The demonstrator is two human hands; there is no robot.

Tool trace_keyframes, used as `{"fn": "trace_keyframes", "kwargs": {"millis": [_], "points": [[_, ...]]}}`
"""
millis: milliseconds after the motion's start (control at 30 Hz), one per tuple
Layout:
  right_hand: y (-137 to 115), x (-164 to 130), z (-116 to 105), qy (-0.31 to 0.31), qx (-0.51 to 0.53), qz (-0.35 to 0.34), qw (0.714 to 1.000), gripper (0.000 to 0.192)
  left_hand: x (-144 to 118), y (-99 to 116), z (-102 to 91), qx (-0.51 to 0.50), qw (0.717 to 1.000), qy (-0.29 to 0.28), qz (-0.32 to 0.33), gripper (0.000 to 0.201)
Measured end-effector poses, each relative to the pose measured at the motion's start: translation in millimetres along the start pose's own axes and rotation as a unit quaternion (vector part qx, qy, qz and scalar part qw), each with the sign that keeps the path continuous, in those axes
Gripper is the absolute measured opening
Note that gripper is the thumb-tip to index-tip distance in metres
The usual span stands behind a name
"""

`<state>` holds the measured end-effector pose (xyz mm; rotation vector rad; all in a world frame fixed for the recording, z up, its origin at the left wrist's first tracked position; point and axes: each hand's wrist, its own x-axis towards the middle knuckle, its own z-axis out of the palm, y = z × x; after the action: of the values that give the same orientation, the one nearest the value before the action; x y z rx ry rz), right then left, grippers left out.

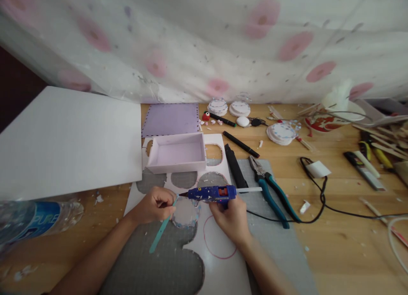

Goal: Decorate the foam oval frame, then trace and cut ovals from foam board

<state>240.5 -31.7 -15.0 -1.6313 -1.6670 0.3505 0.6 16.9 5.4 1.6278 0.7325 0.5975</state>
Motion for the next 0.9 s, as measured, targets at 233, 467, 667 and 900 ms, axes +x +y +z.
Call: {"fn": "trace_keyframes", "kwargs": {"millis": [233, 467, 667, 900], "points": [[0.2, 0.6, 0.3, 0.008, -0.007, -0.014, 1.0, 0.022, 0.3, -2.5, -0.5, -0.009, 1.0, -0.005, 0.016, 0.035], [3.8, -2.4, 2.0, 0.01, -0.006, -0.031, 0.999, 0.021, -0.2, -0.6, -0.6, -0.011, 1.0, -0.004, 0.007, 0.033], [7.8, -4.1, 2.0, 0.011, -0.016, -0.044, 0.999, 0.014, -0.4, -1.2, -0.1, 0.0, 1.0, 0.0, -0.003, 0.033], [-2.2, -3.7, -3.0, 0.043, -0.037, -0.069, 0.996, 0.011, -1.7, -5.6, -1.1, -0.005, 1.0, -0.007, -0.007, 0.037]]}}
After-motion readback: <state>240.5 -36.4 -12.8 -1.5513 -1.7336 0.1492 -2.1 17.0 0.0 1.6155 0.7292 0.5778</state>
